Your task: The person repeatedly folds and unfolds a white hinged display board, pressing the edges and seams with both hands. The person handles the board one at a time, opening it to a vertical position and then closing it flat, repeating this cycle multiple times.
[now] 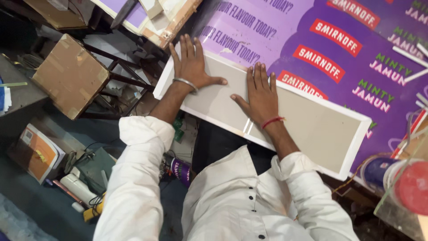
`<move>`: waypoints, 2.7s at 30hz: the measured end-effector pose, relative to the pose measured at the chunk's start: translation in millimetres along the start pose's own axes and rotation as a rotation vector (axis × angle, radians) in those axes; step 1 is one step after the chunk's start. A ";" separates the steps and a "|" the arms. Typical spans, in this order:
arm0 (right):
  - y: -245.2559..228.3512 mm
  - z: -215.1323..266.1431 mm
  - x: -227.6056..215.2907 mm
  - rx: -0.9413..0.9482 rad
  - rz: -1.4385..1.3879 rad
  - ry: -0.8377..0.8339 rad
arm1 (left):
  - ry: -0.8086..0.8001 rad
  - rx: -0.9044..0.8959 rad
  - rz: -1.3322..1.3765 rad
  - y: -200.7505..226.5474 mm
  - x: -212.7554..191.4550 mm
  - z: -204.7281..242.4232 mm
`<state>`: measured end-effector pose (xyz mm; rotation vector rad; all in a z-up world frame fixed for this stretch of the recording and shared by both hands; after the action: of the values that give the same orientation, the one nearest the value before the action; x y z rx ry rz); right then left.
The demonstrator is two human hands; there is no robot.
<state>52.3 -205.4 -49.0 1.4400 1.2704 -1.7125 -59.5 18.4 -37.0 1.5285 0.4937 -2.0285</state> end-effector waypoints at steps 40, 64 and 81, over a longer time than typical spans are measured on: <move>105.6 161.6 -47.4 0.642 0.119 0.143 | 0.255 0.859 0.307 258.7 32.8 79.2; 139.2 176.4 -89.8 0.702 0.117 0.361 | 0.145 0.842 0.312 266.9 30.2 81.0; 130.5 167.1 -86.2 0.431 0.162 0.178 | 0.175 -0.918 1.982 122.8 94.0 198.2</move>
<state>118.1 -421.3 -11.0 1.9218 0.8675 -1.8523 -152.4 -213.3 -65.9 0.7357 -0.1489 -0.0330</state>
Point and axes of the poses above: each hand's wrist, its own z-axis away from the middle knuckle, its own x-axis out of the palm, y = z × x, the point moved 1 cm from there along -z, towards the middle knuckle, and after that the axes turned 2 degrees about -z, right-handed, at the moved point
